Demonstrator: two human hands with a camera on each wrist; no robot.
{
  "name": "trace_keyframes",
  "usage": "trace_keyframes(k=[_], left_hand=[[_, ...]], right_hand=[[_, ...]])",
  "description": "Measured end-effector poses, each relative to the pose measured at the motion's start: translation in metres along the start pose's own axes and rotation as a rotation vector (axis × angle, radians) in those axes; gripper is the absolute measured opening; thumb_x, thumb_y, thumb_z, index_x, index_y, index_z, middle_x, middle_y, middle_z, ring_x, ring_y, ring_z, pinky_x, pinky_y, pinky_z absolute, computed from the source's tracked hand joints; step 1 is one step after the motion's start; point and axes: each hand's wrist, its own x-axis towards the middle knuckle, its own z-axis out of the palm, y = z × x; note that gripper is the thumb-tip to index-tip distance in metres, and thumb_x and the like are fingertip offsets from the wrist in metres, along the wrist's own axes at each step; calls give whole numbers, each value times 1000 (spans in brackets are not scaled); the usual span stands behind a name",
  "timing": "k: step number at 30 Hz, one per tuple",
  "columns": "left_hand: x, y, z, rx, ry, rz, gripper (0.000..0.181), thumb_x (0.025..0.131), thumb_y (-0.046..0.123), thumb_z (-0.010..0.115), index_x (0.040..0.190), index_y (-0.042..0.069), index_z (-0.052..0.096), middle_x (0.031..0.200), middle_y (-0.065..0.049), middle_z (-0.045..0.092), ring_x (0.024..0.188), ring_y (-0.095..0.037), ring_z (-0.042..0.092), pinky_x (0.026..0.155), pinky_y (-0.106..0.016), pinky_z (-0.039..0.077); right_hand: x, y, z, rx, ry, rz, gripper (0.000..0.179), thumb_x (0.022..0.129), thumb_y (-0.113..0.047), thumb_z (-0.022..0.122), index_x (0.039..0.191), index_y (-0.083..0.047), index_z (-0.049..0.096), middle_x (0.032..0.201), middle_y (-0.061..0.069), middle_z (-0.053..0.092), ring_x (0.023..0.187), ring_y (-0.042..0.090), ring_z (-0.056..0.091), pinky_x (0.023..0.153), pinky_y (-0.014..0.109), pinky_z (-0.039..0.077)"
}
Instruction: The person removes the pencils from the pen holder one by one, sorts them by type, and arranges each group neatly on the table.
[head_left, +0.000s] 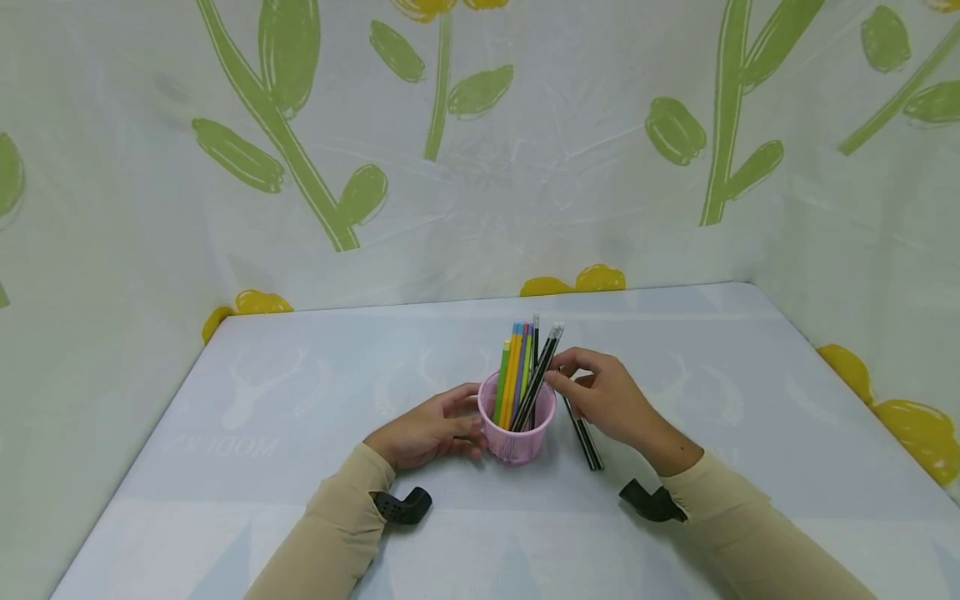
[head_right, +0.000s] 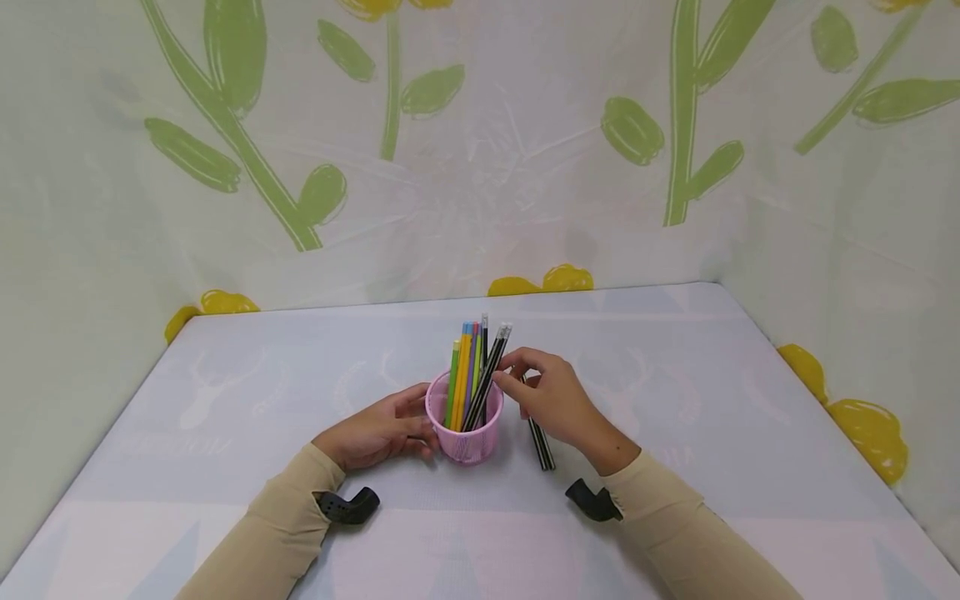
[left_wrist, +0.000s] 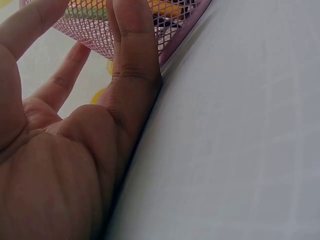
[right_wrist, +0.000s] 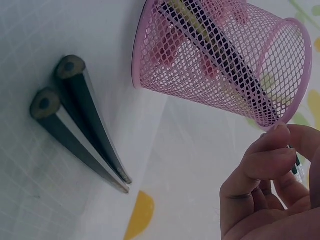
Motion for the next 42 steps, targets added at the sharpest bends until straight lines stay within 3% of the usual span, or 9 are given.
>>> trace_keyframes(k=[10,18,27,42], left_hand=[[1,0,1,18,5,-17,65,99,11,61,155,16,29,144,-15,40,90,-17,64,83,-29,58],[1,1,2,21,14,-39,64,98,12,62,155,17,31,146,-15,40,92,-17,64,83,-30,58],[0,-4,2,19,2,-28,65,99,16,62,155,15,29,143,-15,42,91,-17,64,83,-30,58],[3,0,-1,32,17,-29,66,98,8,61,155,17,30,148,-17,38,89,-18,65,83,-30,58]], right_hand=[[-3,-1,-1,37,8,-35,23,95,-24,68,110,-6,66,86,11,59,52,14,50,49,26,45],[-4,-1,0,41,4,-15,21,95,-25,68,102,-6,64,98,13,62,55,17,53,50,26,47],[-6,-2,1,38,2,-13,20,96,-25,68,101,-6,63,98,12,61,54,14,52,49,26,46],[-7,-14,-12,34,33,-41,22,100,-25,61,109,-6,57,62,8,54,49,17,50,47,28,44]])
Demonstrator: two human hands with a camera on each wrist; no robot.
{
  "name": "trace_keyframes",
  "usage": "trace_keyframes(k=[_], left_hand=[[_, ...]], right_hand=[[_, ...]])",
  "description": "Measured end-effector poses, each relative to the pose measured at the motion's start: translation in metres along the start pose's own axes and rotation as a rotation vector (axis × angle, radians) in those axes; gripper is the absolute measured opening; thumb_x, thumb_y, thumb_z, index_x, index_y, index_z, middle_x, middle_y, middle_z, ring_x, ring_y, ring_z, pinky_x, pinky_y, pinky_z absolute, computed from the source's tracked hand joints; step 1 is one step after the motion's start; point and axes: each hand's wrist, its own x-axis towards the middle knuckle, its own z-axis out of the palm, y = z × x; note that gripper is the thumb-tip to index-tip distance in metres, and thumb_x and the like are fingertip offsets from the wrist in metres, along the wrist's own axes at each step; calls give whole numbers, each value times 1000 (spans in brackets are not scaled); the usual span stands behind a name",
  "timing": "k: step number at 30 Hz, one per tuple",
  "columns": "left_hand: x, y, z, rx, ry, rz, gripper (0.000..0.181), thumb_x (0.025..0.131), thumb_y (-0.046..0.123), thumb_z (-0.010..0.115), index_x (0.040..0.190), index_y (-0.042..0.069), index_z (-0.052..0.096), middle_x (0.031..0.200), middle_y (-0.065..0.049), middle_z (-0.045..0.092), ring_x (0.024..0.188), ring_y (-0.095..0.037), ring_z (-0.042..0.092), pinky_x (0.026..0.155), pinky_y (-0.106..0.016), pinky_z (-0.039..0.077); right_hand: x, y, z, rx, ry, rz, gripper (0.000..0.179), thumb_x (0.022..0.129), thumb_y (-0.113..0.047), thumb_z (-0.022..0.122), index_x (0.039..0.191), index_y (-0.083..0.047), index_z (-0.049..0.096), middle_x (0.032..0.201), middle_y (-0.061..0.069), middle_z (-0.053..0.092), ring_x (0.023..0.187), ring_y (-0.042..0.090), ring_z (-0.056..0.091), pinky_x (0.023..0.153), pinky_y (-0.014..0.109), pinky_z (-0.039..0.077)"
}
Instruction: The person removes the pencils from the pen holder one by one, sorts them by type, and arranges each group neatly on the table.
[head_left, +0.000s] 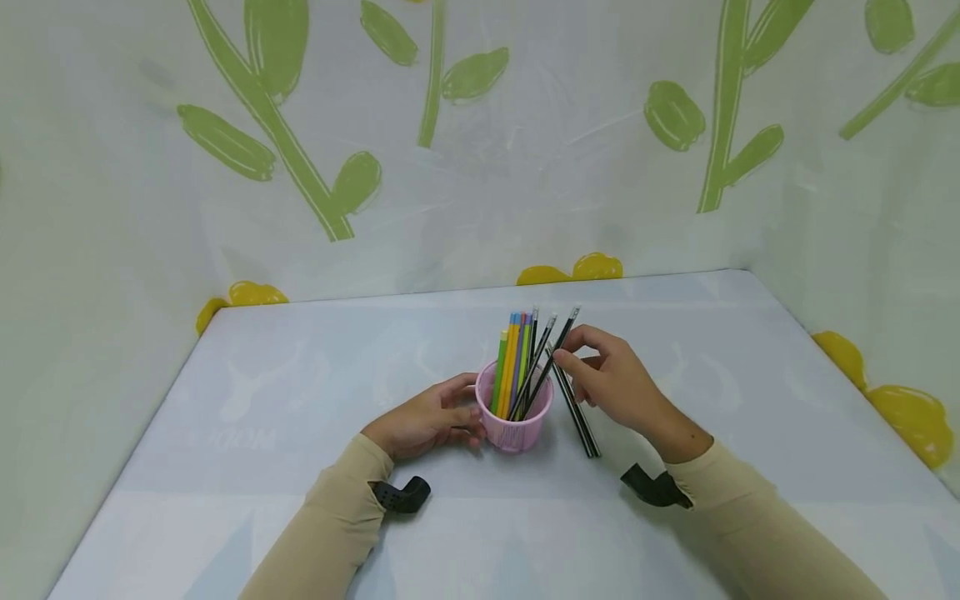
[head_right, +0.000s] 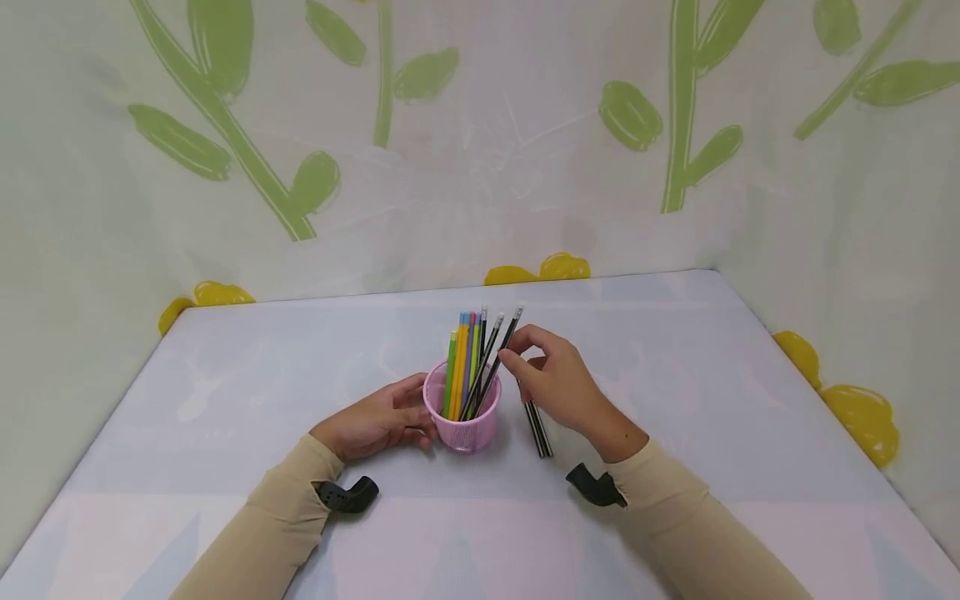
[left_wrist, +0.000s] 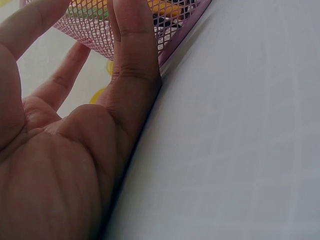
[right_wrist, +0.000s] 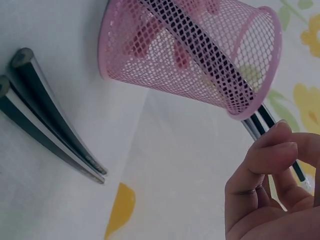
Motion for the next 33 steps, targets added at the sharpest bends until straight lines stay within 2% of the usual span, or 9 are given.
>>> trace_keyframes(k=[7,13,17,20,24,27,33], left_hand=[[0,1,0,3,9,-8,66,98,8,61,155,16,29,149,-17,36,91,-18,65,84,-30,58],[1,2,0,2,-6,-6,65,98,10,62,154,16,31,146,-16,39,91,-17,65,84,-30,58],[1,3,0,1,-10,-5,64,98,9,61,154,17,31,147,-16,38,91,-17,64,84,-30,58],[1,3,1,1,2,-15,65,98,8,61,154,17,31,148,-17,38,92,-17,65,84,-30,58],[1,2,0,2,13,-23,67,97,9,63,155,17,30,151,-17,36,93,-18,65,84,-31,58],[1,0,-1,2,11,-19,67,97,10,64,155,18,30,152,-17,35,92,-18,65,85,-31,58],[1,-2,-2,1,12,-16,65,97,10,63,154,18,32,149,-16,37,92,-18,65,84,-30,58]], right_hand=[[-3,-4,-6,21,39,-41,19,102,-24,57,108,-6,56,60,10,55,49,21,52,48,34,47],[-7,-7,-10,70,63,-104,17,104,-19,54,108,-3,55,65,12,56,51,23,54,49,31,49],[-8,-9,-11,128,89,-151,19,105,-16,49,111,1,50,83,9,58,51,23,57,49,32,53],[-9,-11,-12,165,123,-187,20,107,-17,45,114,2,46,95,1,65,52,23,59,48,32,54],[-9,-13,-14,222,181,-223,15,109,-21,39,114,-8,43,94,-7,74,50,23,60,47,32,55],[-9,-14,-15,258,225,-246,13,110,-25,37,114,-14,42,92,-6,76,49,25,61,46,32,54],[-9,-14,-19,268,279,-284,13,110,-26,36,116,-17,42,88,-4,76,49,24,61,45,30,53]])
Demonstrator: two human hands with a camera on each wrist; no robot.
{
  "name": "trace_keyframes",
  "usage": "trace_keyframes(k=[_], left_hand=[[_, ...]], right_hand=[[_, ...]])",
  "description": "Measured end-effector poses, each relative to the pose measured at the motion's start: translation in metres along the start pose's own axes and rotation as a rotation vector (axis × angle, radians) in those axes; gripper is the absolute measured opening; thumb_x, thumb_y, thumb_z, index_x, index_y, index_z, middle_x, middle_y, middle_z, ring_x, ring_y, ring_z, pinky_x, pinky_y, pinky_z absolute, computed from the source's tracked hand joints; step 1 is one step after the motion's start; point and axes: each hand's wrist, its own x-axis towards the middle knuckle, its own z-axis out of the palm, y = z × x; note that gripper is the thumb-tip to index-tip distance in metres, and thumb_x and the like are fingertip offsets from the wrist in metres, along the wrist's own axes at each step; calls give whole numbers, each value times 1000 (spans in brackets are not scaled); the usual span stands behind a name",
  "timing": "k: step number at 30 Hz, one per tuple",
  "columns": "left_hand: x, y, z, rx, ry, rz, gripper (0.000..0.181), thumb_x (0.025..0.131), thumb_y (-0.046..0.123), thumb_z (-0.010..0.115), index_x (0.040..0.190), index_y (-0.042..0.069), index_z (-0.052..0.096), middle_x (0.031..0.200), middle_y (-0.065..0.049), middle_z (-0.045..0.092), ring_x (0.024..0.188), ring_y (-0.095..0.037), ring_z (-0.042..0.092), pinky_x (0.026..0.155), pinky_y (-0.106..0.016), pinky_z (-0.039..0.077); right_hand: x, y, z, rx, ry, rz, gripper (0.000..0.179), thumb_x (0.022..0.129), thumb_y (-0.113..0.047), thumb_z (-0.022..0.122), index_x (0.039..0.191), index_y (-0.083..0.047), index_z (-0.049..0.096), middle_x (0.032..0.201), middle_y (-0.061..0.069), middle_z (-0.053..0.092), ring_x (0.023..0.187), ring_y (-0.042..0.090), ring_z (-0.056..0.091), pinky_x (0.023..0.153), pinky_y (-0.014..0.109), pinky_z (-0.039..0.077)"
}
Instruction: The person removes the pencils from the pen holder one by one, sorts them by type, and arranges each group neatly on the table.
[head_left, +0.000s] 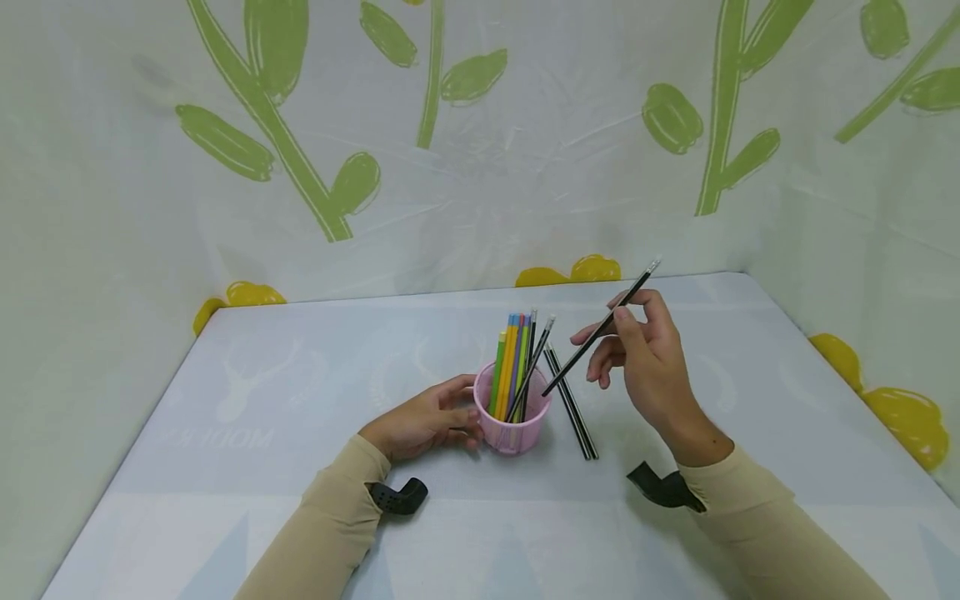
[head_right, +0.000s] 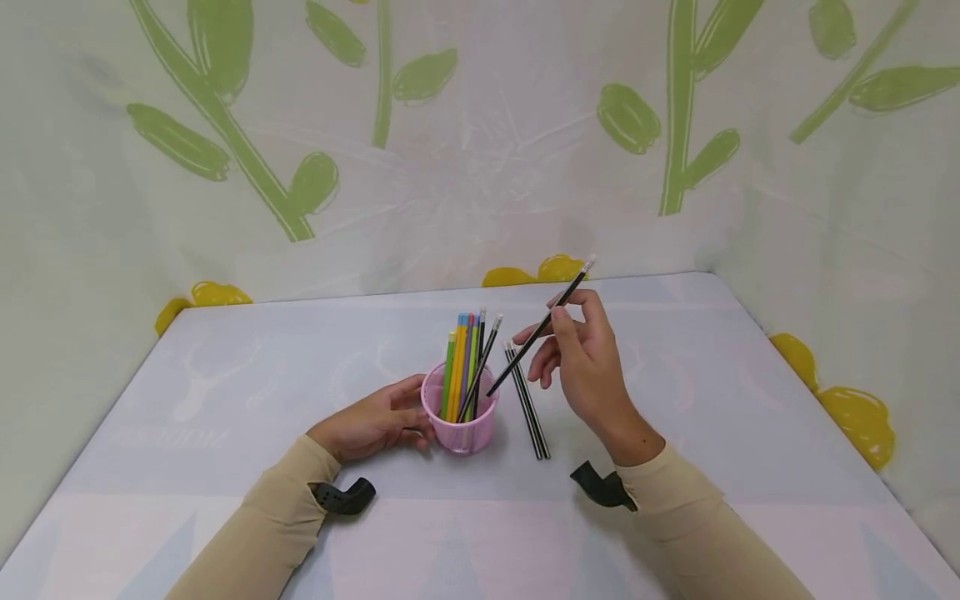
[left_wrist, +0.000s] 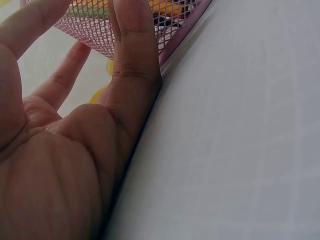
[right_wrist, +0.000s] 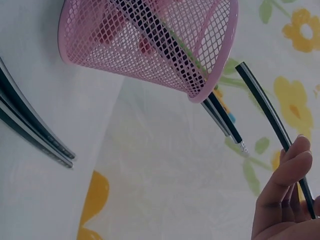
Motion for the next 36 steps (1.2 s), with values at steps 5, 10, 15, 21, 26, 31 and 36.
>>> trace_keyframes(k=[5,10,15,21,26,31,36], left_hand=[[-1,1,0,-4,0,-1,65,98,9,62,155,17,31,149,-16,37,93,-18,65,84,-30,58],[-2,2,1,-7,2,1,68,97,9,63,156,18,30,150,-17,36,95,-17,65,84,-30,58],[-2,2,1,-12,2,-5,68,97,9,62,156,18,29,151,-17,35,96,-17,65,84,-30,58],[-2,2,0,-10,-2,2,68,97,10,62,156,18,29,151,-17,35,97,-17,65,85,-30,58],[-2,2,1,-10,-7,0,68,98,9,62,156,18,29,151,-17,35,96,-17,65,85,-30,58],[-2,2,1,-11,-6,2,68,98,9,62,156,19,28,152,-17,34,95,-17,65,84,-30,58],[-2,1,0,-14,-7,3,67,98,8,61,156,17,29,151,-17,35,96,-17,65,84,-30,59]], right_hand=[[2,1,-3,-35,25,4,15,110,-27,36,119,-17,43,81,-3,71,50,21,59,46,28,52],[5,3,-5,-50,11,40,18,109,-24,37,122,-13,44,78,-1,68,48,22,55,45,27,51],[7,7,-6,-75,-51,109,24,108,-13,38,129,-4,42,79,0,67,48,20,54,46,27,50],[11,17,-7,-156,-103,205,31,104,-10,41,136,-9,43,85,16,65,50,20,54,46,30,50],[13,25,-6,-215,-148,286,37,103,-11,43,140,-11,43,90,21,65,52,20,55,48,29,51],[15,31,-5,-239,-193,340,41,103,-12,45,143,-8,40,94,22,64,54,19,55,50,28,51],[16,34,-5,-275,-222,380,43,103,-14,47,145,-9,39,95,21,64,53,17,55,50,28,50]])
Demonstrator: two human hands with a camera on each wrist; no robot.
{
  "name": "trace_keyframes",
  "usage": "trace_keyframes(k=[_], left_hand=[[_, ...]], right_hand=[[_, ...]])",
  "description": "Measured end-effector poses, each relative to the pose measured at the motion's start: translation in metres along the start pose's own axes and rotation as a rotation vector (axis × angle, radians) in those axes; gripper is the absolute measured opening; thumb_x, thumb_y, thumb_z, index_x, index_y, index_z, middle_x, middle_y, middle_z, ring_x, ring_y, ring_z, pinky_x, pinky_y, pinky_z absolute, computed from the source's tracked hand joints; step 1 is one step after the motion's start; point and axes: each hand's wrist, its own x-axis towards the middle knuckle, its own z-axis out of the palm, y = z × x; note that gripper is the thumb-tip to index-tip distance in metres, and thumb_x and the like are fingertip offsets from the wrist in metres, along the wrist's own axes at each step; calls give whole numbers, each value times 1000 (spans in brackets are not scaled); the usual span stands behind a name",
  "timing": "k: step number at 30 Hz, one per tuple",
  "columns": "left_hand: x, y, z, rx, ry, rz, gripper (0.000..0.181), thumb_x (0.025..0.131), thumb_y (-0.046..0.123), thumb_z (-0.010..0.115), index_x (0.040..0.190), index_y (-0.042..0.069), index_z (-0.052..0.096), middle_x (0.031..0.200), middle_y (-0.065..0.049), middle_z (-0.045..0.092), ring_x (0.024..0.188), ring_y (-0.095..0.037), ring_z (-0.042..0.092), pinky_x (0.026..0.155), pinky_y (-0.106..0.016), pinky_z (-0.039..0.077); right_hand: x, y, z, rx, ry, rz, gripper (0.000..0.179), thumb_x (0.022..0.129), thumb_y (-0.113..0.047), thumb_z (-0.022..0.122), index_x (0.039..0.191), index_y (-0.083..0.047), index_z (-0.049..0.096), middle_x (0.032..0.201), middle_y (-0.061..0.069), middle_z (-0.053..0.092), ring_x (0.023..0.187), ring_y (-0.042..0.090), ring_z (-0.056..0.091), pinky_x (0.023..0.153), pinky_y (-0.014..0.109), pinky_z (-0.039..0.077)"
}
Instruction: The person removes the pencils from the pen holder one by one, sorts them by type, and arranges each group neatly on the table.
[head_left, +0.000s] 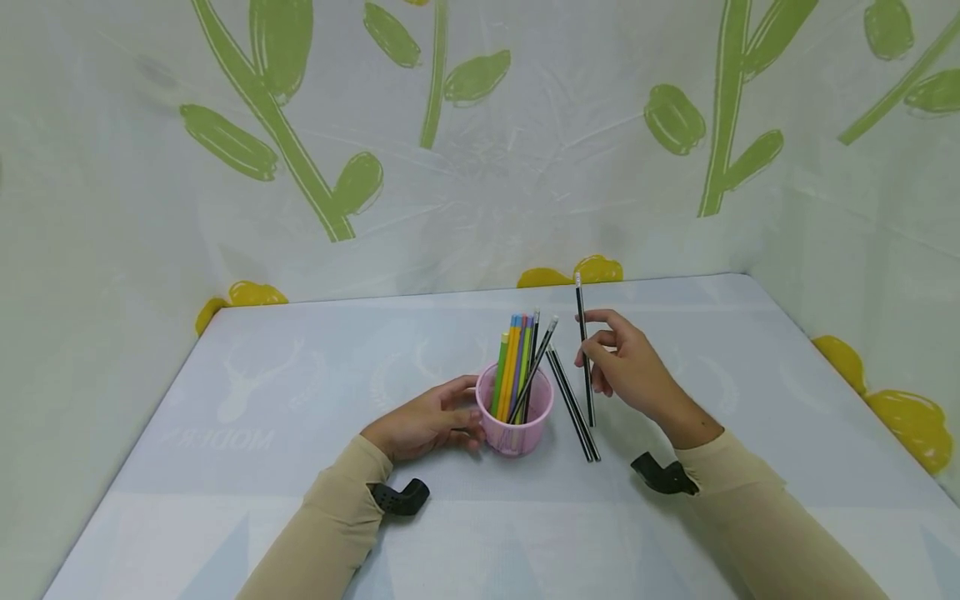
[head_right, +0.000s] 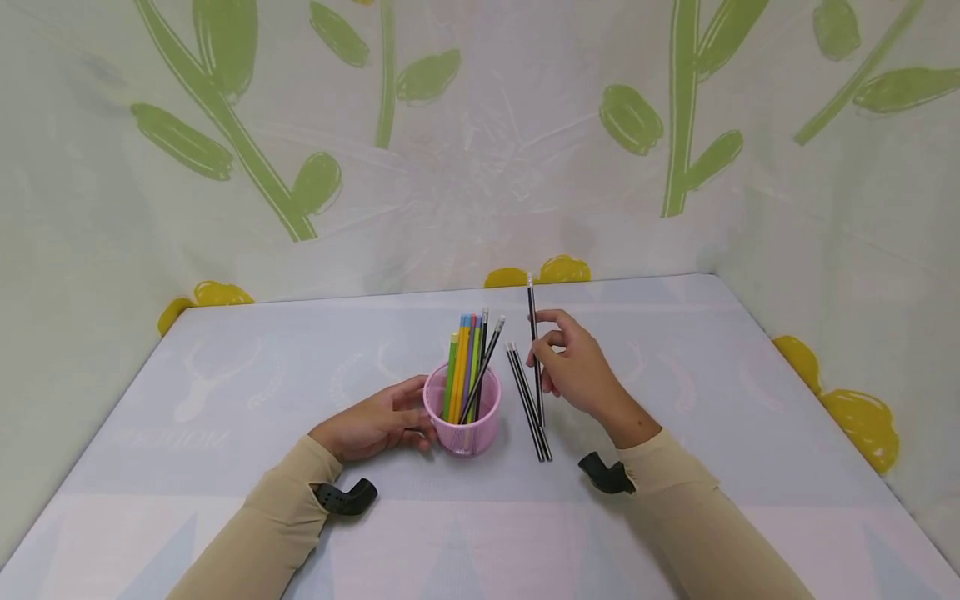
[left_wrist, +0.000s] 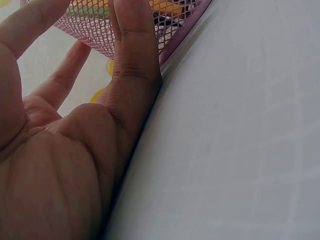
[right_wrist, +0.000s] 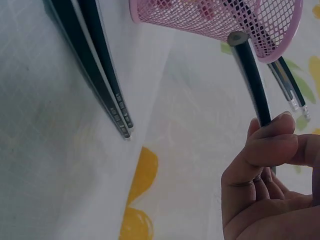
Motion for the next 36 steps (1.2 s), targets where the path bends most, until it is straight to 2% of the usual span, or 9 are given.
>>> trace_keyframes(k=[7,17,26,32,36], left_hand=[[0,-1,0,2,1,1,66,98,10,62,155,17,30,149,-16,37,96,-18,65,84,-31,59],[0,0,0,4,8,-1,64,98,10,62,154,17,32,148,-15,39,95,-17,65,84,-30,58],[-1,0,1,-4,-2,1,64,98,9,62,154,16,31,148,-16,38,94,-17,65,83,-29,58],[-1,1,3,-15,-8,6,63,98,9,61,153,15,32,143,-14,41,92,-17,64,83,-29,58],[-1,1,3,-22,-6,7,64,98,8,60,154,15,30,144,-15,40,91,-18,64,83,-29,58]], right_hand=[[5,7,1,-32,-27,29,46,102,-15,49,147,-9,38,97,24,65,55,19,55,49,28,49],[11,21,1,-126,-60,100,48,102,-17,51,148,-9,38,99,21,67,67,26,56,50,29,49],[12,25,2,-166,-75,108,52,99,-14,53,148,-8,38,98,20,67,59,23,56,53,34,53],[11,29,2,-223,-137,104,57,96,-13,57,149,-7,39,97,16,66,57,21,58,57,35,54],[11,32,2,-266,-179,82,56,95,-13,60,148,-7,43,95,13,65,55,19,59,55,34,54]])
